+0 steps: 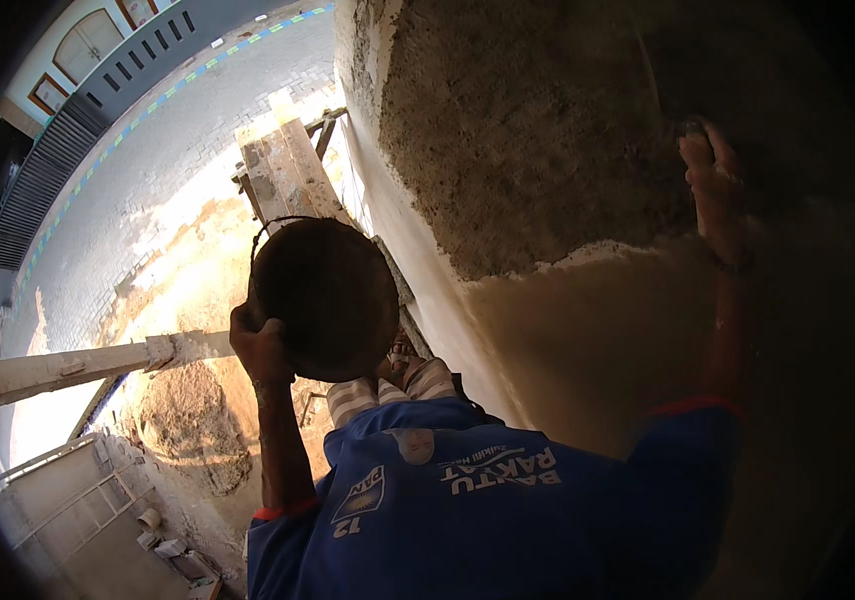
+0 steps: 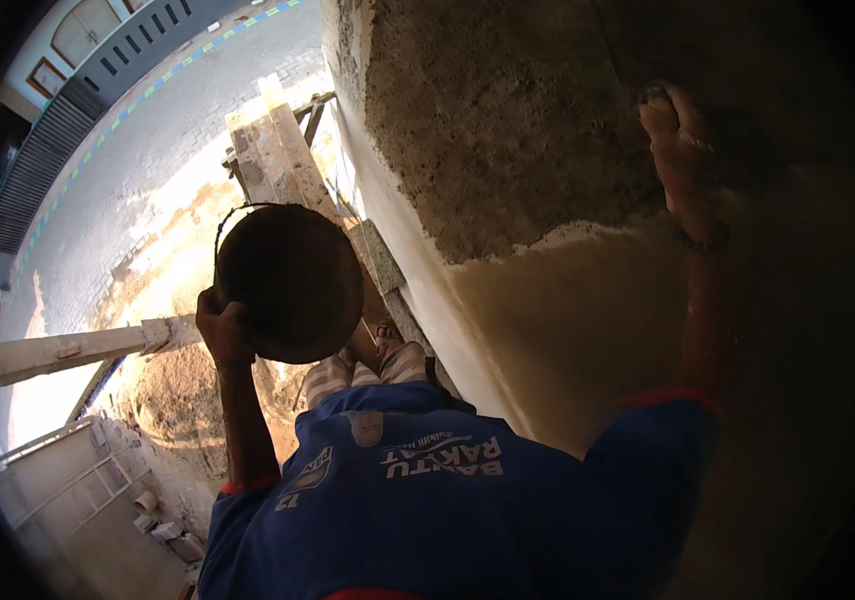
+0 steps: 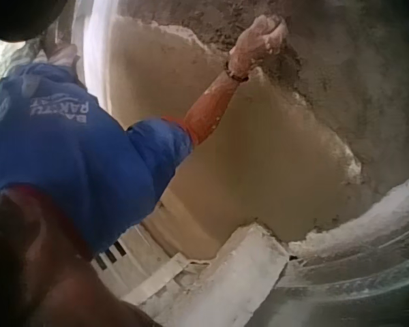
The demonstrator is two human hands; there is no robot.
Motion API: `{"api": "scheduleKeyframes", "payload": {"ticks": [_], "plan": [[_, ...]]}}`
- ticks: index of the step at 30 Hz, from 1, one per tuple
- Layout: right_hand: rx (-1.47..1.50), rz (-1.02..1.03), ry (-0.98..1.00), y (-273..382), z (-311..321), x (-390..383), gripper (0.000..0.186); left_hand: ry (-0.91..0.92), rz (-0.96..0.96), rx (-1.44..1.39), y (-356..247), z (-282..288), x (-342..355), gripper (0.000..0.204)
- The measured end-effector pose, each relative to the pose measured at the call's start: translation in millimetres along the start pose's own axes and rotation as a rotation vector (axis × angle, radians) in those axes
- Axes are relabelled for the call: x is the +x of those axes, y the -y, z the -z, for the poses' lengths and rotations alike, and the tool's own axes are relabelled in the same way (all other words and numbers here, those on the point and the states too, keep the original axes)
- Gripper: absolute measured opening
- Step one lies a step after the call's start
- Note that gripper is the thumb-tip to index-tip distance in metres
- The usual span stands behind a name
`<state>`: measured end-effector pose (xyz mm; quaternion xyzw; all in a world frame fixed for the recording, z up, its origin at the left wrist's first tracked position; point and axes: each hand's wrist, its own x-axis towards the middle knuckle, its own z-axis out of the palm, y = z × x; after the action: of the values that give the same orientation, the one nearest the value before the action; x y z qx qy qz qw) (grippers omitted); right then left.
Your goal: The person applies plaster to a wall using a trowel. The person scoops wet plaster from a bucket onto the trowel and spreads it onto the wall surface repeatedly.
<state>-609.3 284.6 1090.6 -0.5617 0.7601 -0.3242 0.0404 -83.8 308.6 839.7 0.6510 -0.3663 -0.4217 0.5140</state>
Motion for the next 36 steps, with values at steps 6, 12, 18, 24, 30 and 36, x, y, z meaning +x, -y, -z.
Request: {"api": "scheduleKeyframes", "payload": {"ticks": [6, 12, 18, 24, 30, 36], "plan": [[0.458, -0.458, 0.613, 23.7, -53.4, -86.1, 0.052, 0.128, -0.028, -0.091, -12.1, -33.3, -7.1, 0.033], [0.346, -0.142, 1.176, 54.3, -144.0, -150.4, 0.041, 0.271, -0.064, -0.139, -41.5, -47.0, -9.3, 0.043], [-0.204, 0.896, 0.560, 50.4, -203.1, -157.1, 0.040, 0.385, -0.125, -0.162, -89.3, -51.5, -16.7, 0.043], [0.046, 0.938, 0.507, 41.1, -250.5, -181.4, 0.033, 0.425, -0.208, -0.048, -112.9, -50.6, -10.4, 0.046], [-0.100, 1.112, 0.647, 70.1, -182.1, -155.8, 0.038, 0.403, -0.122, -0.091, -111.9, -39.2, -9.0, 0.042], [-0.606, 0.914, 0.337, 103.9, -134.5, -133.3, 0.028, 0.456, -0.278, -0.038, -112.8, -44.3, -20.3, 0.039]]}}
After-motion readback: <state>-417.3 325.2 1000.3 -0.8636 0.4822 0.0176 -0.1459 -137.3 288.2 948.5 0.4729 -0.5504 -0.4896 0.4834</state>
